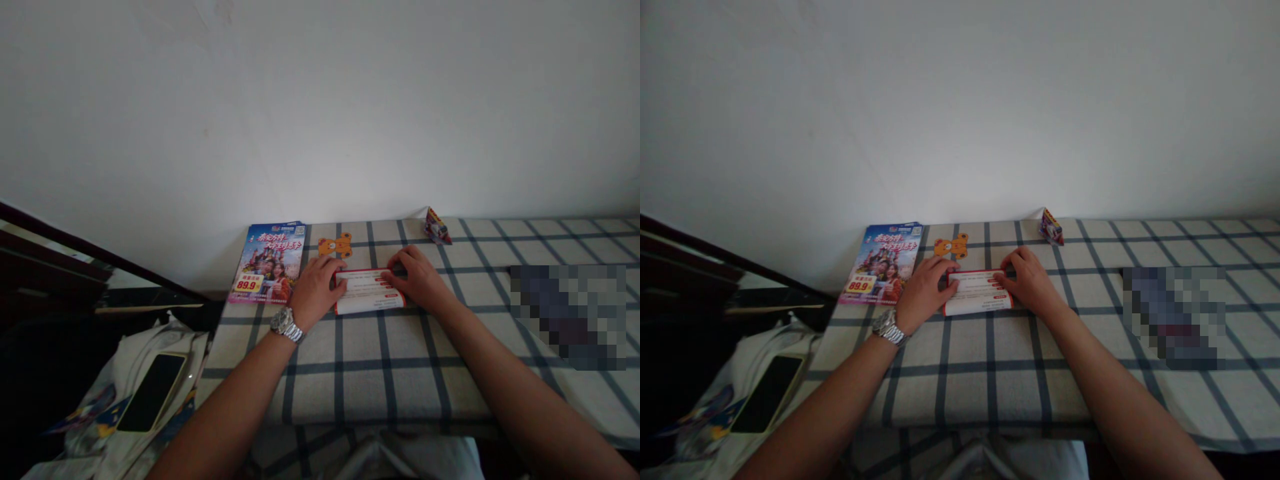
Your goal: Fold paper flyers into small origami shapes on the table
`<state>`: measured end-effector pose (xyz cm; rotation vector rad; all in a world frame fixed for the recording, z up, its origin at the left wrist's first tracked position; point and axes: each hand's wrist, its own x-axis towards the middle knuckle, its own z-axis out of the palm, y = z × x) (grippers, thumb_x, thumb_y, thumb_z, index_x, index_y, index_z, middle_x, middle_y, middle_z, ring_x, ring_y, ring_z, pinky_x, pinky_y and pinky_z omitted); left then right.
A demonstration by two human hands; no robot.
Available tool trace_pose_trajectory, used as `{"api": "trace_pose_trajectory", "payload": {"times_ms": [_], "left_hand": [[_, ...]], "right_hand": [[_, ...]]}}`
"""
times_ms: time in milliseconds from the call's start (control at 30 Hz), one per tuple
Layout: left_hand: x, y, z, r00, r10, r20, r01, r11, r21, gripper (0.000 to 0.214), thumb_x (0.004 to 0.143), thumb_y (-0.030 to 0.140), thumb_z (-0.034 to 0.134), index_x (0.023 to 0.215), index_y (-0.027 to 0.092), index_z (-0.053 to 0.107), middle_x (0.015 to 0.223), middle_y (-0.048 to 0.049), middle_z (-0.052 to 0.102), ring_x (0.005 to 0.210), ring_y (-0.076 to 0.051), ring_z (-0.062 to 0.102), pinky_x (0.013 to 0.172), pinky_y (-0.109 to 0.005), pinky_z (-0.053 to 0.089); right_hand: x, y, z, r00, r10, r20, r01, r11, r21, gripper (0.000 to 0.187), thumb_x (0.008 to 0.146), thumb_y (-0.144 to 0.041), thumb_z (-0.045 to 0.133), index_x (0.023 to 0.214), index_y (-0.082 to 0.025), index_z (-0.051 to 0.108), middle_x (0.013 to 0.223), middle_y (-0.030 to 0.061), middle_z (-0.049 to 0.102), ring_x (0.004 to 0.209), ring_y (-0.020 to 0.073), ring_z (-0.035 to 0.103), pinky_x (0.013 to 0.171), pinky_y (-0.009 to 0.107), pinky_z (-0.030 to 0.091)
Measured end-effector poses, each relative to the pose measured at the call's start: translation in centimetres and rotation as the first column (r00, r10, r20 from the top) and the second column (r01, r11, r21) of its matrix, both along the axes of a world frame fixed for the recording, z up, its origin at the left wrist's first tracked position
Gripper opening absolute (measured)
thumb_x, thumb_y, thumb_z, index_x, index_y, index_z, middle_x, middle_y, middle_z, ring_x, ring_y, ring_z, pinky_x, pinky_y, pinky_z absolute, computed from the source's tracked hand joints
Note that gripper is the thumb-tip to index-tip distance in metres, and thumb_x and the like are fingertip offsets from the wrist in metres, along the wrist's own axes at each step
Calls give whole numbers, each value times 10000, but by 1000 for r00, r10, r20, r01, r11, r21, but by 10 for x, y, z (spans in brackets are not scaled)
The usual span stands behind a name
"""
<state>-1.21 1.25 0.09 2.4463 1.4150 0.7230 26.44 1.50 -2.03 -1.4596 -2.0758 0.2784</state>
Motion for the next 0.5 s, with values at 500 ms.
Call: {"api": "trace_pose_trajectory", "payload": {"times_ms": [500], "left_hand": [[0, 1, 0, 1000, 8, -16, -8, 1000, 4, 265, 928, 203, 691, 1188, 238, 651, 1169, -57, 656, 1119, -281, 598, 1009, -455, 525]], "right_hand": [[-1, -2, 3, 1000, -4, 3, 4, 1000, -6, 122, 909, -316, 712, 954, -219, 654, 1019, 80, 583, 959, 266, 628, 915, 444, 555]]}}
